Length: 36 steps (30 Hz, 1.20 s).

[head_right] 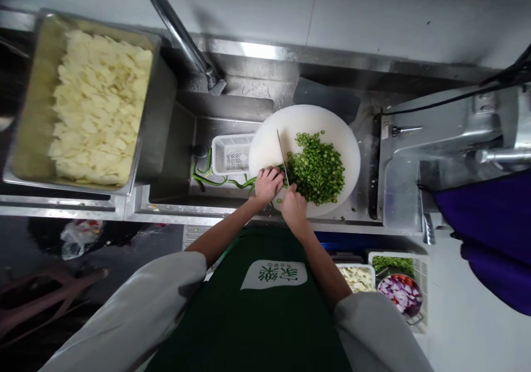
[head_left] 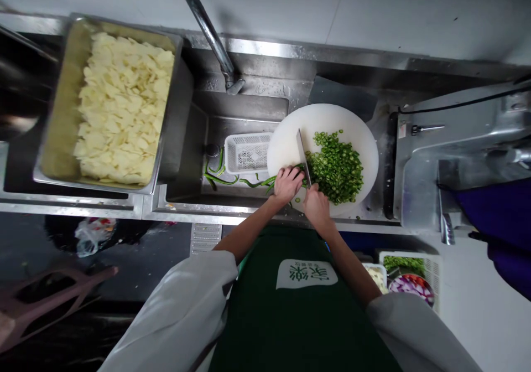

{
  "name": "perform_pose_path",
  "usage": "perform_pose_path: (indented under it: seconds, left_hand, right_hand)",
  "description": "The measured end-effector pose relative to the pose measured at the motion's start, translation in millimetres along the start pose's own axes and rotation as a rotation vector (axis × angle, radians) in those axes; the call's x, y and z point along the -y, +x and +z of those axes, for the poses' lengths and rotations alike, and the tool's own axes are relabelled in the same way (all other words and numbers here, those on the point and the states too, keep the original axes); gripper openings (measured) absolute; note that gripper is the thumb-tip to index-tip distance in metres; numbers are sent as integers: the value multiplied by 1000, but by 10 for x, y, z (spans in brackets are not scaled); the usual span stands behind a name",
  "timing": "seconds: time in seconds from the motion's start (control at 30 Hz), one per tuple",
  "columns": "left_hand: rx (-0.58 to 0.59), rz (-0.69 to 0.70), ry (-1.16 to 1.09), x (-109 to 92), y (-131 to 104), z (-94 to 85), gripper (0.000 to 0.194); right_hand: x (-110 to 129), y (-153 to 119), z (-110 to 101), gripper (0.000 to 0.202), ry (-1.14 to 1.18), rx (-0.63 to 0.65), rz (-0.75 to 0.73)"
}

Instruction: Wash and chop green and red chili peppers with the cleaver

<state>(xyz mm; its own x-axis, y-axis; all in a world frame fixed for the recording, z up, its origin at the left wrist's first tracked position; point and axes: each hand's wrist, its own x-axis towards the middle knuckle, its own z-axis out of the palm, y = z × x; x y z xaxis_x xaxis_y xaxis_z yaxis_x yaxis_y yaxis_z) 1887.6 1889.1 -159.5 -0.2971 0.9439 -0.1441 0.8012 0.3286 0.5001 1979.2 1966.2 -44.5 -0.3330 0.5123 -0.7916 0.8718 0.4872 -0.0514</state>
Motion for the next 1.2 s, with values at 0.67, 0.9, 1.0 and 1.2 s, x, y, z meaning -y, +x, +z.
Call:
perform_pose_path:
  seconds: [0.67, 0.9, 1.0, 1.2]
  left_hand:
    - [-44, -22, -17, 42, -41, 60, 30]
    - [-132, -31, -45, -194, 97, 67, 25]
    - [-316, -138, -113, -163, 92, -14, 20]
    - [-296, 60, -191, 34, -27, 28, 18]
  right_hand:
    - [11, 102, -18, 23, 94, -9, -17]
    - [-269, 228, -55, 26, 88, -38, -2]
    - [-256, 200, -13, 26, 75, -54, -17]
    - [-113, 133, 30, 27, 19, -67, 2]
